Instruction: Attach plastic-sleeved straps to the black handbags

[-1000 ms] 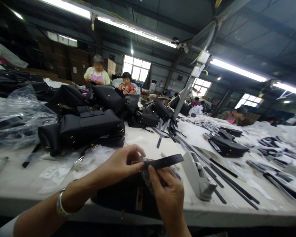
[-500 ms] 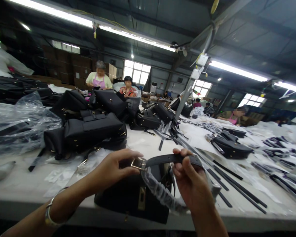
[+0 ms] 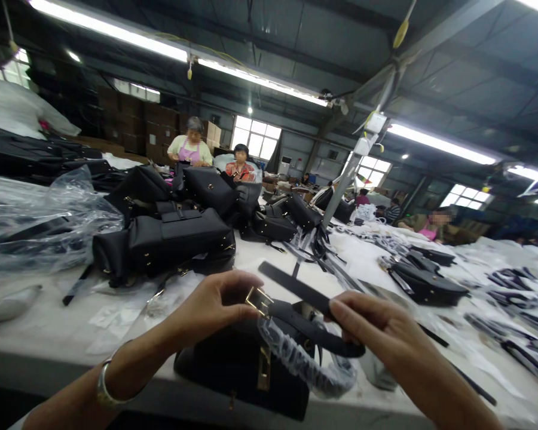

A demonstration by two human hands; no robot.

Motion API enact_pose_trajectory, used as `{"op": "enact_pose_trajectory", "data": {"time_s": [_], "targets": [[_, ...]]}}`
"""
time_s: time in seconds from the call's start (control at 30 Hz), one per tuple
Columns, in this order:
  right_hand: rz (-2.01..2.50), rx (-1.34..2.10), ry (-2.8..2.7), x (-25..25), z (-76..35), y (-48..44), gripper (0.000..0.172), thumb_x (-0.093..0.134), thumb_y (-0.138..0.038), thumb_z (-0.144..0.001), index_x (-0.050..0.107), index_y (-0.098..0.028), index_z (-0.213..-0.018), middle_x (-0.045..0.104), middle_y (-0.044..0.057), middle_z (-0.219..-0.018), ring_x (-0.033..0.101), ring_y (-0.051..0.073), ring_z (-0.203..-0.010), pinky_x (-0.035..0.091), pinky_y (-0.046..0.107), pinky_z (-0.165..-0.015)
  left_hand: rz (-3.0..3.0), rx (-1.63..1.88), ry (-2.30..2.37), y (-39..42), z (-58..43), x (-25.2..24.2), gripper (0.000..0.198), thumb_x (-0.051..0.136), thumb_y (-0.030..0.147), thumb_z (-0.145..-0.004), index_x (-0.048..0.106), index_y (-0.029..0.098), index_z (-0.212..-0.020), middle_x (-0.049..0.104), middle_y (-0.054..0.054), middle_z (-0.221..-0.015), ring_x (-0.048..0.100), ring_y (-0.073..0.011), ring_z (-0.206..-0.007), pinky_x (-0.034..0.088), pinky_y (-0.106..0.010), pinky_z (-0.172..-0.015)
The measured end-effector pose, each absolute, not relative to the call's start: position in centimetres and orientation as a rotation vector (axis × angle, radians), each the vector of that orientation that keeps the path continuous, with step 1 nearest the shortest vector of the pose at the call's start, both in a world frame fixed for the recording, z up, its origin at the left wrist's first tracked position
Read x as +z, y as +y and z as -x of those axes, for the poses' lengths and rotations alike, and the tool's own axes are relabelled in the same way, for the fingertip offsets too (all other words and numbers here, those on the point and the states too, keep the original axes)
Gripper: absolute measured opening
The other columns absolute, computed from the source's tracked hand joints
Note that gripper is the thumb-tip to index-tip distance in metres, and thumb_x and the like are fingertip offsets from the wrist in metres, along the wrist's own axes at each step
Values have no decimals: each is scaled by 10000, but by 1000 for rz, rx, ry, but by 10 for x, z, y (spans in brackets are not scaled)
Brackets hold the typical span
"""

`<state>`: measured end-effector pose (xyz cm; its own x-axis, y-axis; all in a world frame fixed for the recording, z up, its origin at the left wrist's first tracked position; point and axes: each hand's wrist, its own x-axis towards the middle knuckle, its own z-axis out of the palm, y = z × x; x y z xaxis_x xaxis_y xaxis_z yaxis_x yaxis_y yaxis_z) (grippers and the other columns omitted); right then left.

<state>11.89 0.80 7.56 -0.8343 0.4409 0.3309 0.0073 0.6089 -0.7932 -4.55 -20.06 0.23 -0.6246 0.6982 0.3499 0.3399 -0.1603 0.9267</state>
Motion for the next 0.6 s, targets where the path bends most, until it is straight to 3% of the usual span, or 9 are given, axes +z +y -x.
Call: {"op": "enact_pose_trajectory", "data": {"time_s": [0.13, 0.47, 0.6], "targets": [[360, 1066, -2718, 70, -121, 10, 412, 687, -551, -780, 680, -187, -586, 522, 0, -542, 456, 121, -498, 333, 220, -428, -1189, 1903, 1808, -198, 43, 0, 292, 824, 185, -684, 754, 178, -968, 761, -36, -954, 681, -216, -930, 505, -304, -868], [387, 1056, -2723, 76, -114, 16, 341, 721, -471, -743, 660, -179, -577, 478, -18, -525, 397, 116, -498, 286, 229, -437, -1065, 1926, 1789, -196, 43, 0, 334, 838, 204, -658, 750, 153, -976, 756, -44, -917, 682, -216, -906, 515, -305, -844], [282, 842, -2796, 76, -105, 3, 366, 648, -475, -823, 673, -196, -586, 552, -3, -541, 464, 138, -504, 310, 251, -451, -1206, 1886, 1810, -194, 41, -1, 288, 836, 227, -676, 765, 170, -949, 766, -39, -933, 685, -218, -916, 505, -310, -878]]}}
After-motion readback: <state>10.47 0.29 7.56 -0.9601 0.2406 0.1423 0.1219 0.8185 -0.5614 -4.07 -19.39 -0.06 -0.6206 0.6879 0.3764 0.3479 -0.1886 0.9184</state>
